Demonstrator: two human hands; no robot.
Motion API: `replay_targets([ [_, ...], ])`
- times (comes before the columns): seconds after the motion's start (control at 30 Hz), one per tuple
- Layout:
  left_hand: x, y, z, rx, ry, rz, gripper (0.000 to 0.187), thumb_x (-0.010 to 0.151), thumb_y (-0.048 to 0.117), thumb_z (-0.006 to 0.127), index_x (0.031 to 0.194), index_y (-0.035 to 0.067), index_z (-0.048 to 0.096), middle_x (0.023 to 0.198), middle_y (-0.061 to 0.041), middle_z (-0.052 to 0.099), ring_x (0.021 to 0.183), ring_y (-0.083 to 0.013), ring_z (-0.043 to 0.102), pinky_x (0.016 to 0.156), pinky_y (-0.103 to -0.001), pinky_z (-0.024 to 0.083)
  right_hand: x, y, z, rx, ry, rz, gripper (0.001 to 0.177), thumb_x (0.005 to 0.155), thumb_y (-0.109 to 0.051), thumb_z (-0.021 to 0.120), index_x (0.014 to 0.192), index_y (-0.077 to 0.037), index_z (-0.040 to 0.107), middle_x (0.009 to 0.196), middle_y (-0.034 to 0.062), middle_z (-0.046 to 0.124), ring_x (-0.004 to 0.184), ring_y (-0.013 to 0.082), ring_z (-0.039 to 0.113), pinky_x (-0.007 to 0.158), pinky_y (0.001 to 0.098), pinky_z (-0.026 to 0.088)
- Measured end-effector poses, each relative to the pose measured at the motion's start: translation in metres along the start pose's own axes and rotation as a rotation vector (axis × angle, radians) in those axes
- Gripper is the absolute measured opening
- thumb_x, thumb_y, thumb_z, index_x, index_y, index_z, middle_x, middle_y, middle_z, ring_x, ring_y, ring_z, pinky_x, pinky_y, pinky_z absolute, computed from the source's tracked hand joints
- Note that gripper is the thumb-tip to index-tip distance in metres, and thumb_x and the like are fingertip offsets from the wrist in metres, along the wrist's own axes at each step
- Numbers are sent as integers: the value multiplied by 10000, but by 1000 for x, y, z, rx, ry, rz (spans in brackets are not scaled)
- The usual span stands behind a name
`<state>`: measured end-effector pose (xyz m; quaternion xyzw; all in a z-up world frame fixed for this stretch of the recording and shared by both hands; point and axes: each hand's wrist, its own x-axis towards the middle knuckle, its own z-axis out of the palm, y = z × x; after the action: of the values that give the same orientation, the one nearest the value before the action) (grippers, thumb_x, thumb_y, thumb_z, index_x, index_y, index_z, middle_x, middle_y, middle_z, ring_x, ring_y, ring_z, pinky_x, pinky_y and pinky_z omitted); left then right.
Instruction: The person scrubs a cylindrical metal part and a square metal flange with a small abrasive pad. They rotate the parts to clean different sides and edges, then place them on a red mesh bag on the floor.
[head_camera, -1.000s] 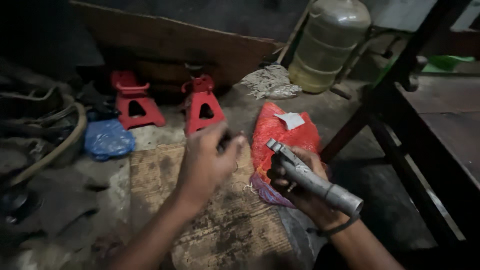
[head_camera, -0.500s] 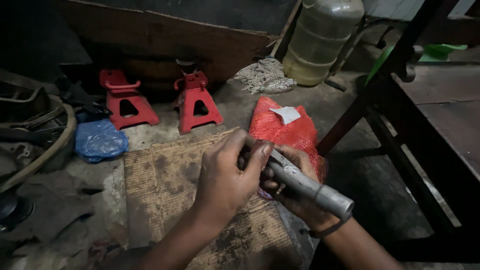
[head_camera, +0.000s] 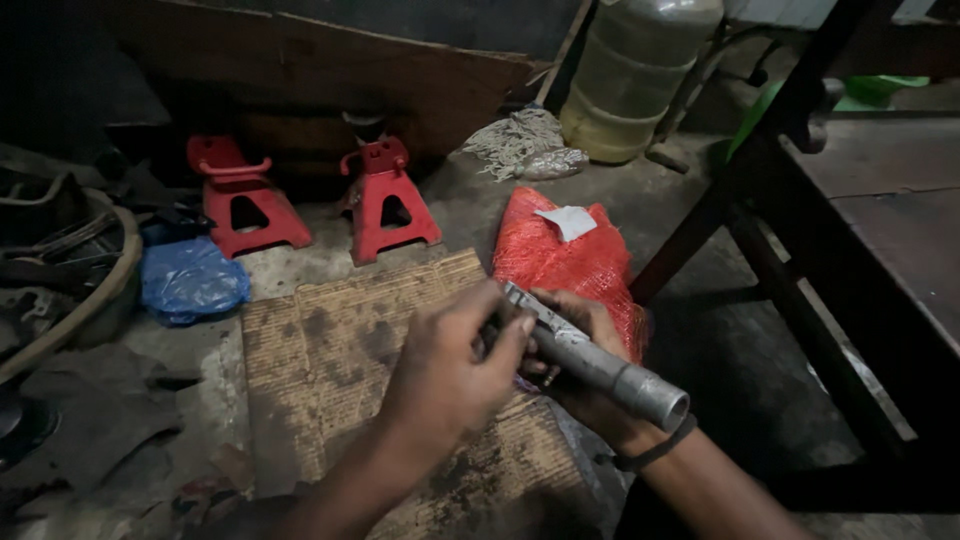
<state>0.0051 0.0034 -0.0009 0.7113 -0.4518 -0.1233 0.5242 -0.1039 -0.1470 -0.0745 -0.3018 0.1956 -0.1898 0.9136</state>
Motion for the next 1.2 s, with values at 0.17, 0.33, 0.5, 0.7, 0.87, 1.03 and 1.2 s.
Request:
replay_targets([
  [0.17, 7, 0, 3, -92, 144, 37, 195, 929, 201, 697, 870, 30, 625, 671, -100, 685, 577, -187, 697, 539, -365, 519, -2, -1, -5, -72, -131, -3, 305, 1064, -285, 477, 1099, -30, 640, 833, 80, 641, 695, 148, 601, 596, 272, 484],
  [0.33, -1, -8, 15, -15, 181, 183, 239, 932, 168, 722, 849, -6, 582, 721, -140, 654, 613, -260, 658, 559, -392, 480, -6, 0, -7, -89, -191, -2, 352, 1050, -345, 471, 1064, -31, 630, 801, 73, 636, 652, 173, 598, 585, 284, 497],
  [0.5, -4, -8, 15, -161, 113, 144, 207, 933, 166, 694, 855, 7, 586, 726, -113, 693, 616, -226, 706, 552, -366, 516, -4, -2, -7, -91, -112, 47, 403, 1024, -403, 471, 1043, -35, 634, 796, 79, 645, 620, 173, 592, 536, 264, 481],
  [0.7, 5, -7, 11, -45, 156, 25, 244, 913, 203, 734, 827, 5, 620, 616, -138, 660, 518, -198, 651, 514, -375, 495, 1, -2, -3, -150, -176, 44, 308, 1048, -298, 489, 1035, -20, 620, 808, 77, 636, 634, 176, 595, 554, 273, 500],
  [0.87, 25, -30, 1, -203, 245, -75, 226, 953, 209, 687, 811, 52, 608, 649, -54, 622, 528, -133, 583, 479, -310, 471, -2, -4, 3, -146, 18, 106, 327, 1014, -329, 469, 1006, -42, 627, 715, 87, 613, 588, 189, 580, 517, 291, 486],
  [1.03, 27, -31, -14, -197, 258, -100, 222, 946, 223, 705, 801, 78, 621, 681, -3, 621, 529, -84, 538, 442, -260, 430, -5, -6, 3, -114, 22, 66, 289, 1009, -312, 480, 1031, -63, 626, 704, 74, 610, 576, 175, 566, 488, 280, 452],
  [1.2, 10, -12, 7, -338, 106, -23, 187, 918, 190, 754, 825, 45, 682, 702, -9, 676, 578, -58, 600, 478, -229, 490, -8, -12, 7, -174, 74, 87, 333, 951, -400, 470, 1027, -118, 632, 678, 73, 615, 520, 179, 564, 446, 255, 434],
])
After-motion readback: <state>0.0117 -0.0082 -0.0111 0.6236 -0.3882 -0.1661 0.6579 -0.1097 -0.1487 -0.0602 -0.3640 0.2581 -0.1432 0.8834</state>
